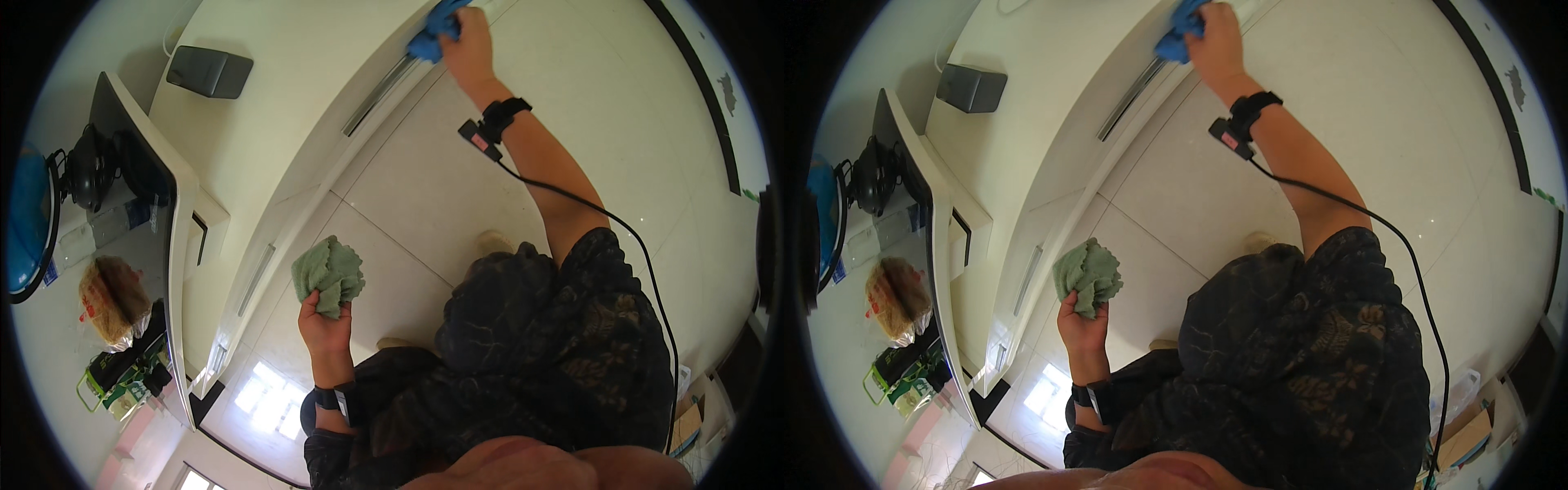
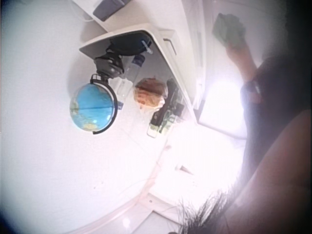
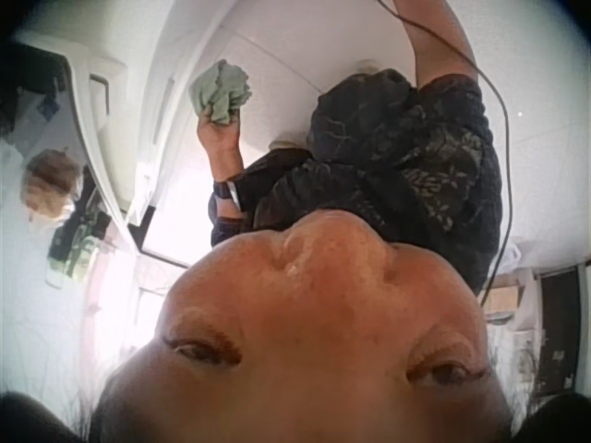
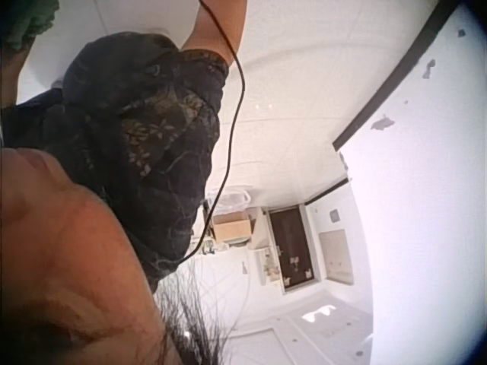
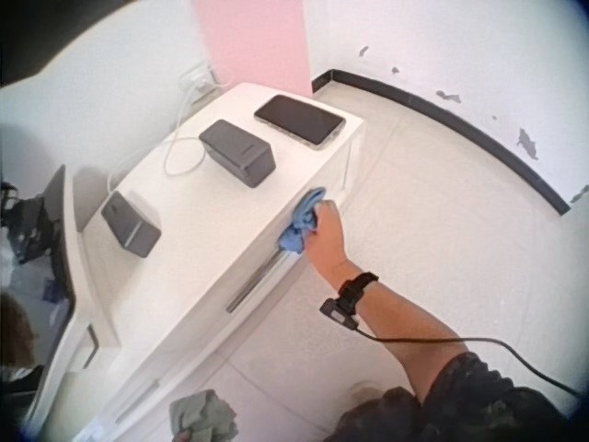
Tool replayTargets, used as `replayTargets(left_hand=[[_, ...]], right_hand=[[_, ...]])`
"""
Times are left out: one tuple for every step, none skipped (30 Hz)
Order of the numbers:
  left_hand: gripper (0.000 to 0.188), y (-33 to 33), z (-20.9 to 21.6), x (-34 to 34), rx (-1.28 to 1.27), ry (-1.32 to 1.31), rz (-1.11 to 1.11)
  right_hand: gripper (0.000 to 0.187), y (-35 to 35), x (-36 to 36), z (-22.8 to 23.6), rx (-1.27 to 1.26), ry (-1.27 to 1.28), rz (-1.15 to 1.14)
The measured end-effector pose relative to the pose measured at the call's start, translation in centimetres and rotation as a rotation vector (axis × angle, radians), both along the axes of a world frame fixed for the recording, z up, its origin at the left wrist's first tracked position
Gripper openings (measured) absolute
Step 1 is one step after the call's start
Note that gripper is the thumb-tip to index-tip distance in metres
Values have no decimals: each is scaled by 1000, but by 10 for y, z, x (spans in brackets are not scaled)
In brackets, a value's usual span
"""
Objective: The recorder uses two cleaning cloths to wipe down the exterior surfaces and handles of a white storage cabinet and opens one drawer.
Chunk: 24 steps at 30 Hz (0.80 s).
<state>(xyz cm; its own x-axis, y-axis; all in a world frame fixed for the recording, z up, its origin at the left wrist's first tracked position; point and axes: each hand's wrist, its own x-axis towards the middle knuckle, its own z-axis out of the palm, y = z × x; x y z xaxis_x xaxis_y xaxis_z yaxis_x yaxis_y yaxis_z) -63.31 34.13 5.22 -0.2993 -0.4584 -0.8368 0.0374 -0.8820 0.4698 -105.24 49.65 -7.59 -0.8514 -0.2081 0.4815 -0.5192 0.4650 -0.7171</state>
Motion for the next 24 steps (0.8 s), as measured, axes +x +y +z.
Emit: replayTargets(left_hand=[[48,0,2,0,1,-1,1],[49,0,3,0,-10,-20,5],[49,0,3,0,-21,-38,11],[49,1,4,-1,-19,-36,10],[49,1,6,0,-17,-26,16],[49,0,8,2,-18,-19,27],[49,0,9,4,-24,-20,33],[49,0,11,5,-27,-2,33],[49,1,9,3,-13,25,15],[49,1,9,5,-15,24,18],[49,0,9,7,-17,35,1],[50,0,8,9,-16,31,-7],[50,0,6,9,-12,18,2],[47,-1,5,7,0,22,6],[44,0,8,8,3,33,14],[44,0,9,11,0,25,24],[45,1,9,14,-7,13,14],[45,-1,11,18,-24,-1,15],[45,0,10,16,-17,-1,11],[47,0,10,14,3,24,-4],[49,0,12,14,13,43,-5],[49,0,12,14,12,34,7],[49,0,12,13,13,19,1],[49,-1,11,13,13,6,-5]], right_hand=[[43,3,-11,-4,-55,-84,-101],[41,5,-20,-8,-137,7,-167],[39,7,-32,-14,-220,100,-232],[36,15,-49,-19,-223,74,-281],[34,21,-63,-21,-232,43,-324],[32,26,-71,-12,-352,-192,-324],[31,32,-78,-7,-466,-427,-324],[31,33,-82,-10,-470,-429,-317],[29,46,-94,-16,-584,-427,-312],[28,44,-98,-22,-708,-438,-294],[28,42,-100,-27,-709,-437,-292],[28,32,-96,-36,-643,-416,-322],[28,24,-91,-44,-575,-393,-352],[28,19,-86,-52,-566,-407,-349],[28,10,-77,-51,-619,-473,-339],[29,1,-68,-50,-671,-541,-331],[29,-9,-55,-52,-668,-553,-324],[29,-30,-33,-41,-785,-643,-296],[29,-30,-23,-35,-894,-711,-292],[32,-30,-24,-53,-873,-617,-279],[32,-38,-16,-50,-870,-629,-272],[33,-47,-6,-49,-874,-654,-277],[35,-53,6,-48,-876,-681,-282],[35,-57,17,-46,-873,-694,-273]])
